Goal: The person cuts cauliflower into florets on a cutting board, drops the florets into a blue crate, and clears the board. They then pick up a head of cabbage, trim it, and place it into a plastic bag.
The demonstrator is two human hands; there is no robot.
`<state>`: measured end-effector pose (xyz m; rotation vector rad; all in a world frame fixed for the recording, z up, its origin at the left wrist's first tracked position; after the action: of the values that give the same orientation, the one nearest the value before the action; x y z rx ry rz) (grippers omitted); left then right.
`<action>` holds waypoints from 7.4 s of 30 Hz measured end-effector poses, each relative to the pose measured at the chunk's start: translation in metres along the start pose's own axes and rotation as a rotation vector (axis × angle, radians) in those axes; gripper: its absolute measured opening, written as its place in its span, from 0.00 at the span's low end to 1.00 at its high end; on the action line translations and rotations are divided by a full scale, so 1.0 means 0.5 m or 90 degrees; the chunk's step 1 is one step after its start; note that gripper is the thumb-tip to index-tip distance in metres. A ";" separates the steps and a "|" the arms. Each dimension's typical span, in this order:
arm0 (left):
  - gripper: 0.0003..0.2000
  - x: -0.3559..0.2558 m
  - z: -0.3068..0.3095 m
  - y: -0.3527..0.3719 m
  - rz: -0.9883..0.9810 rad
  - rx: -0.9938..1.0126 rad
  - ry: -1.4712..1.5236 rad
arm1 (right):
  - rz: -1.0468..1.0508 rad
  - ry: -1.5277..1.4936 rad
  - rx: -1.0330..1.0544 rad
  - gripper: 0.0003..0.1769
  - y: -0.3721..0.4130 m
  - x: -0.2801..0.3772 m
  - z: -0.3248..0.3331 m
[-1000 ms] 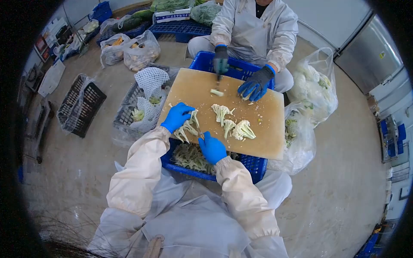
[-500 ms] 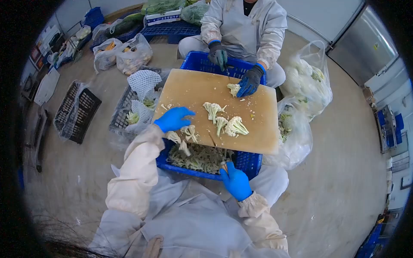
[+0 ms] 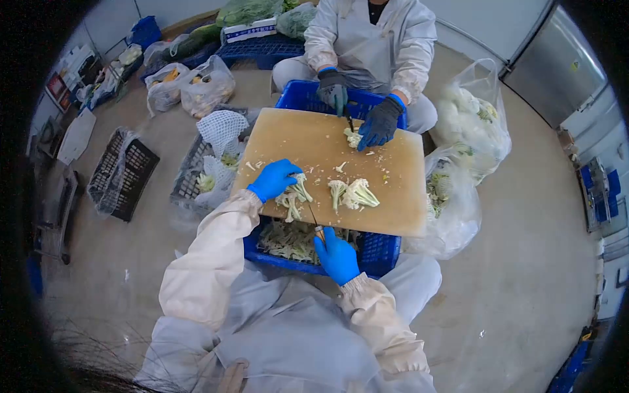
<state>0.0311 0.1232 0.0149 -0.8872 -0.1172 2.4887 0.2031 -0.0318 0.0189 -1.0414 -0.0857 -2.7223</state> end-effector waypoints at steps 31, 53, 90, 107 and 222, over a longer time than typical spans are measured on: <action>0.15 -0.017 -0.011 0.018 -0.062 0.197 0.062 | 0.006 0.126 0.092 0.13 0.136 -0.036 0.087; 0.12 -0.110 -0.051 0.029 0.032 -0.050 0.081 | -0.049 -0.032 -0.011 0.15 0.046 -0.056 0.008; 0.18 -0.234 -0.162 -0.070 0.066 -0.121 0.020 | -0.103 0.047 -0.151 0.12 0.122 -0.148 0.185; 0.18 -0.159 -0.101 -0.032 0.070 -0.105 0.005 | -0.063 -0.039 -0.095 0.15 0.060 -0.122 0.074; 0.24 -0.067 -0.007 0.029 0.091 -0.078 -0.191 | -0.029 0.017 -0.064 0.17 0.047 -0.114 0.034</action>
<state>0.0493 0.0941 0.0279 -0.5795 -0.3195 2.7603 0.2610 -0.0419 -0.0071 -1.0425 0.0331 -2.8067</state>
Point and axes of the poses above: each hand's wrist, its own y-axis away from the middle knuckle, its own z-axis out of the back of the hand, x = y × z, the point moved 8 cm from there along -y, towards the middle knuckle, and after that the axes turned 1 degree about y, right-handed, at the moved point
